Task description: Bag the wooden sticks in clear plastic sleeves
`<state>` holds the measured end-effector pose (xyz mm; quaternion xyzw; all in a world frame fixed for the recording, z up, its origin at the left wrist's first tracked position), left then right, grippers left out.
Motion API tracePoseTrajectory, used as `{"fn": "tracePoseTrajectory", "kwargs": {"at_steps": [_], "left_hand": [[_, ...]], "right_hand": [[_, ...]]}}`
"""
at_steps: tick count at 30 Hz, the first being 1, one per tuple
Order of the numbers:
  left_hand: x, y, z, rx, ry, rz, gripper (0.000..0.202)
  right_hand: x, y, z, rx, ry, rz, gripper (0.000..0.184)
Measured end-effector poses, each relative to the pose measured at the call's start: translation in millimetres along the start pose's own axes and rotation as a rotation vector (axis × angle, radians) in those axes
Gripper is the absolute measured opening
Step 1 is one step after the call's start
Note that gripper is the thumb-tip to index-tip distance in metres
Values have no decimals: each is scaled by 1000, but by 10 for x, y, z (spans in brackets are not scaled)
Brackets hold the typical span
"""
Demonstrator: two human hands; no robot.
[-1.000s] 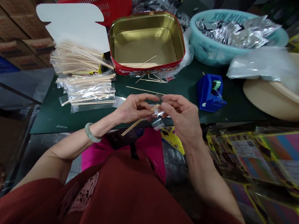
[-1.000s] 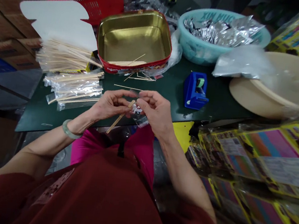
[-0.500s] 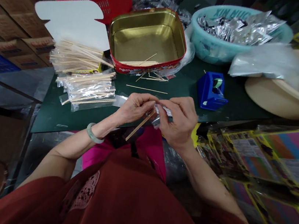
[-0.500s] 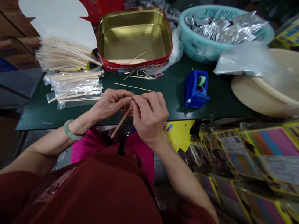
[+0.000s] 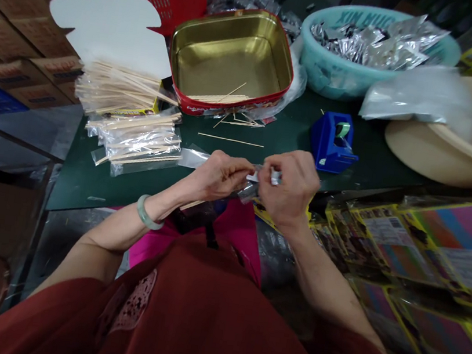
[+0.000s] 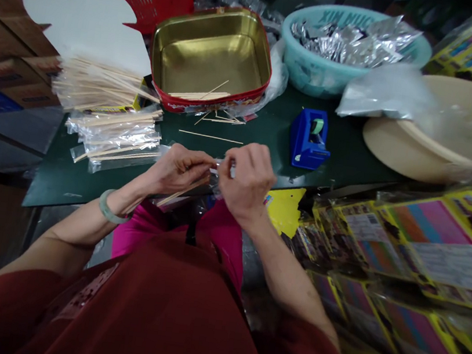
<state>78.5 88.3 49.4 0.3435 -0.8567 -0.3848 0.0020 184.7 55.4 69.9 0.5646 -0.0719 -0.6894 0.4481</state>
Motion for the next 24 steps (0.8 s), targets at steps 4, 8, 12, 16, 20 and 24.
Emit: {"fn": "tracePoseTrajectory", "kwargs": {"at_steps": [4, 8, 12, 16, 20, 24], "left_hand": [[82, 175, 264, 344, 142, -138, 24], [199, 407, 520, 659, 221, -366, 36], [180, 464, 583, 756, 252, -401, 41], [111, 434, 580, 747, 251, -389, 43], [28, 331, 532, 739, 213, -352, 43], [-30, 201, 452, 676, 226, -277, 43]], "right_hand": [[173, 190, -885, -314, -506, 91, 9], [902, 50, -1430, -573, -804, 461, 17], [1864, -322, -1526, -402, -834, 927, 19], [2061, -359, -1711, -54, -825, 866, 11], [1438, -310, -1520, -108, -668, 674, 19], [591, -131, -719, -485, -326, 343, 22]]}}
Point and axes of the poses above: each hand's wrist, its own x-axis away from the middle knuckle, its own y-axis out of the back of the hand, z = x × y, the point moved 10 cm from there along -x, towards the middle knuckle, and after that the axes turned 10 degrees about z, right-handed, at the moved point
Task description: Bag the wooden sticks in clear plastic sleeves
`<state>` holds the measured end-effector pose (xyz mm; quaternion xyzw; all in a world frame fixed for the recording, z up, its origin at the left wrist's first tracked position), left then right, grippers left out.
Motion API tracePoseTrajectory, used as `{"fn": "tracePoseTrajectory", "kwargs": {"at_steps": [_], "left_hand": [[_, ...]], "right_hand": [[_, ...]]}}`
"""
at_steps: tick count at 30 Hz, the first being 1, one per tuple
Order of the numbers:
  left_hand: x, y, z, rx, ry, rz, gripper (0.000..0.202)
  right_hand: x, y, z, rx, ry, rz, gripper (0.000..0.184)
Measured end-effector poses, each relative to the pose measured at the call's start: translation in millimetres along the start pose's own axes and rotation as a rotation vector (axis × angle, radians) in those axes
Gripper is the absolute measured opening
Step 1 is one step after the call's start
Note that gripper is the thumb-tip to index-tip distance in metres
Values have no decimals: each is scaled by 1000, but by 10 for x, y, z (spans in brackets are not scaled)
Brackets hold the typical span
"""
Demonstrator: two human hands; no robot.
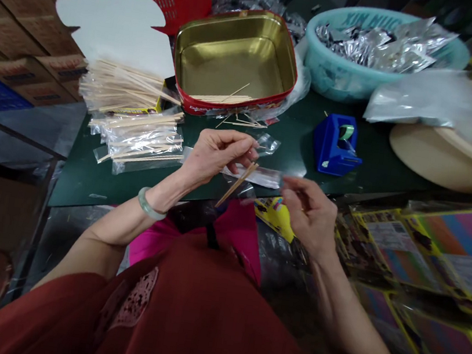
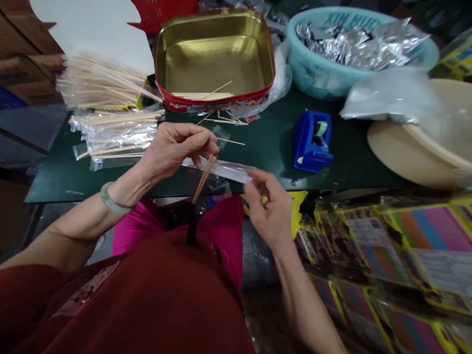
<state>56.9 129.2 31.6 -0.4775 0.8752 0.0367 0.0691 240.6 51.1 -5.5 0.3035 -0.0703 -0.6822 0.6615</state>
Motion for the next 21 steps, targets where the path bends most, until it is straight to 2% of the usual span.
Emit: {"fn": "tracePoseTrajectory", "kwargs": {"at_steps": [2, 3, 5, 7, 11, 16, 21], "left_hand": [[7, -58, -6, -41, 11, 27, 42], [12, -76, -12, -56, 12, 35, 42], [23, -88, -20, -65, 9, 42, 42], [39, -81, -17, -45, 3, 42, 44], [87, -96, 21, 31, -10, 90, 42], [150, -76, 69, 16, -5, 106, 36], [152, -108, 110, 6, 39, 137, 20]], "right_hand": [[-148, -121, 398, -136, 124, -6, 33], [-206, -177, 528, -171, 153, -12, 33], [-288, -252, 670, -195, 177, -43, 20], [-325, -272, 695, -192, 178, -93, 5], [-309, -250, 635, -219, 170, -154, 0], [-269, -250, 638, -190, 200, -126, 8], [-243, -231, 713, -97, 283, -81, 16]]}}
Point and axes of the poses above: each hand's wrist, its own x-axis away from the middle knuckle, its own y-axis out of the back of the hand, z = x × y, the point moved 10 cm from there along -x, towards the middle knuckle, and after that the axes turned 10 degrees about z, right-handed, at the moved point
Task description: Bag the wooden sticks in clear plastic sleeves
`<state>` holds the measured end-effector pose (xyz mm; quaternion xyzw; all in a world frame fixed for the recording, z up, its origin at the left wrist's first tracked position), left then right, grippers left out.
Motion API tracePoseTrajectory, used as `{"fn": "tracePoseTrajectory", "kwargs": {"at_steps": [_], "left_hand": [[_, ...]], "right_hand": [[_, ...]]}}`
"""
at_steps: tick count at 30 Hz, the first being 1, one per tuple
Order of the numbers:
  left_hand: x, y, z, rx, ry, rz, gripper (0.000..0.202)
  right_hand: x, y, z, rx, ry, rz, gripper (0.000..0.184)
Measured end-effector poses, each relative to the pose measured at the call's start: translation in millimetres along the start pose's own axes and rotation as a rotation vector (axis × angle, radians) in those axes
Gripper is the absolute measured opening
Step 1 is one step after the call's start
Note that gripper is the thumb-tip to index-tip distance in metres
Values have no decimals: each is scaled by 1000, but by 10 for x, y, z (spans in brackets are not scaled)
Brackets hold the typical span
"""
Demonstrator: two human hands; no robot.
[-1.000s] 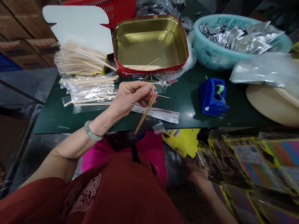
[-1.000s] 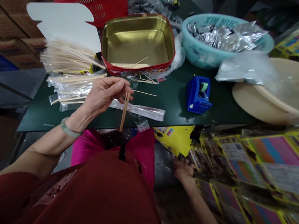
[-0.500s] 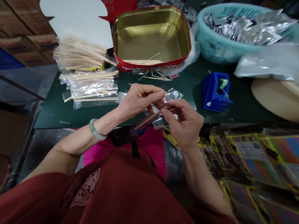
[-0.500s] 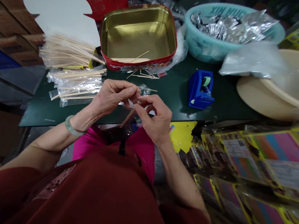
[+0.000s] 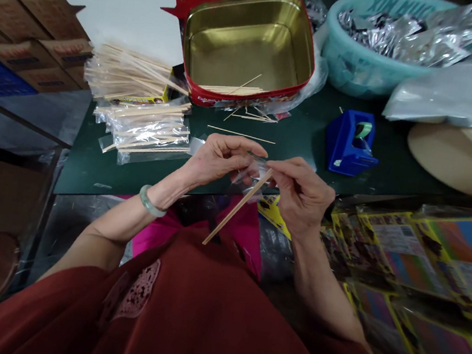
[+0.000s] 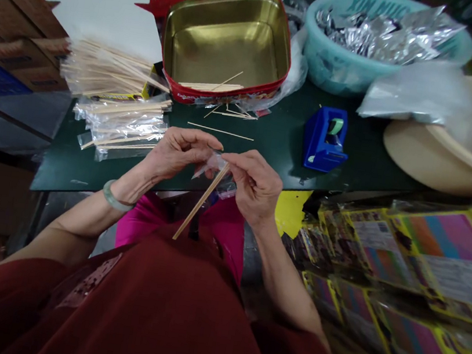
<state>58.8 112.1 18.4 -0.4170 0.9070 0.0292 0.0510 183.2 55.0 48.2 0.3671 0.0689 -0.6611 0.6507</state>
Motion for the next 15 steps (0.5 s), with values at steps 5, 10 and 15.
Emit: {"fn": "tracePoseTrajectory", "kwargs": {"at_steps": [5, 10, 15], "left_hand": [[-8, -17, 38, 9, 2, 42, 15], [-7, 19, 79, 18, 7, 31, 14], [-22, 3, 56, 84, 15, 42, 12]], "right_hand": [[18, 1, 96, 122, 69, 58, 21], [37, -9, 91, 149, 79, 81, 20], [38, -7, 87, 168, 102, 74, 21]]}}
Point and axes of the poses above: each hand's wrist, its own x-axis away from the middle knuckle, its own y-axis out of the back of the hand, z = x × y, the point moved 10 cm from there along -x, towards the middle knuckle, and after that the axes turned 10 degrees about z, right-handed, at the moved point
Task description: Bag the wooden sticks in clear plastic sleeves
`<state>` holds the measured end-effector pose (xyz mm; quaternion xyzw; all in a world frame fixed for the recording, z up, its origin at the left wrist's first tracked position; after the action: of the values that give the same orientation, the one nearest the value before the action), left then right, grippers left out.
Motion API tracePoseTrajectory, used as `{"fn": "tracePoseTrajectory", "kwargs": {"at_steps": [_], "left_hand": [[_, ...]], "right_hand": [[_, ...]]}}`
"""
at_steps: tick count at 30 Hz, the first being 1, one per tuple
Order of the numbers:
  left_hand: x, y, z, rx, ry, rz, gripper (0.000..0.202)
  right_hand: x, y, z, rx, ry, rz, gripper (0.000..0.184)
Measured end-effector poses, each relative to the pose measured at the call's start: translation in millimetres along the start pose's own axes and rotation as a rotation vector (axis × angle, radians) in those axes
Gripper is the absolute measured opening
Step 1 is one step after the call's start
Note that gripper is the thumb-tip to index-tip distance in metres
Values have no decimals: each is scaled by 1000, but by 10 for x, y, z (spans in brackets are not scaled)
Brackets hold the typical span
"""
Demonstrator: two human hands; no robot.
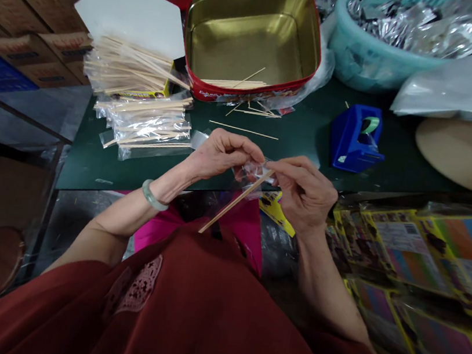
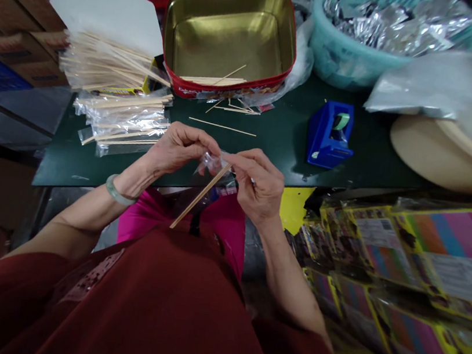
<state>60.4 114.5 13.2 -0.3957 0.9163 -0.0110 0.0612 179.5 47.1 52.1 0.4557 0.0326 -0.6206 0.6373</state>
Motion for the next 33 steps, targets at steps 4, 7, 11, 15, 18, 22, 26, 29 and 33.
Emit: {"fn": "tracePoseTrajectory", "kwargs": {"at_steps": [4, 7, 11, 15, 18, 22, 26, 29, 33], "left_hand": [[-12, -23, 13, 49, 62, 20, 19], [-9, -14, -32, -24, 35, 8, 30], [23, 5, -85, -122, -10, -36, 31], [52, 18, -144, -153, -38, -67, 29], [65, 26, -150, -147, -37, -75, 32], [93, 115, -73, -72, -38, -143, 42], [126, 271, 6, 31, -72, -229, 42], [166, 375, -5, 95, -98, -266, 43], [255, 462, -44, 74, -52, -345, 43]], "right_hand": [[-1, -13, 8, 32, -2, 8, 22], [13, -12, -12, -28, -12, -9, 24], [39, 14, -259, -471, -131, -111, 33], [-32, -241, -393, -668, -271, 85, 49], [-60, -386, -409, -612, -338, 206, 37], [-52, -414, -468, -613, -374, 133, 39], [-52, -516, -481, -746, -361, 140, 39], [-53, -541, -488, -800, -371, 138, 35], [-36, -536, -514, -782, -432, 108, 33]]}}
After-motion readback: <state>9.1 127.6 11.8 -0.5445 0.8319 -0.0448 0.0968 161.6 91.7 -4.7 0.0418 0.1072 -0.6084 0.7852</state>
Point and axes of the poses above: each hand's wrist, its own x-axis away from the middle knuckle, its own y-axis out of the back of the hand, z = x × y, the point moved 10 cm from there along -x, towards the middle knuckle, and after that the axes turned 10 degrees about z, right-handed, at the moved point
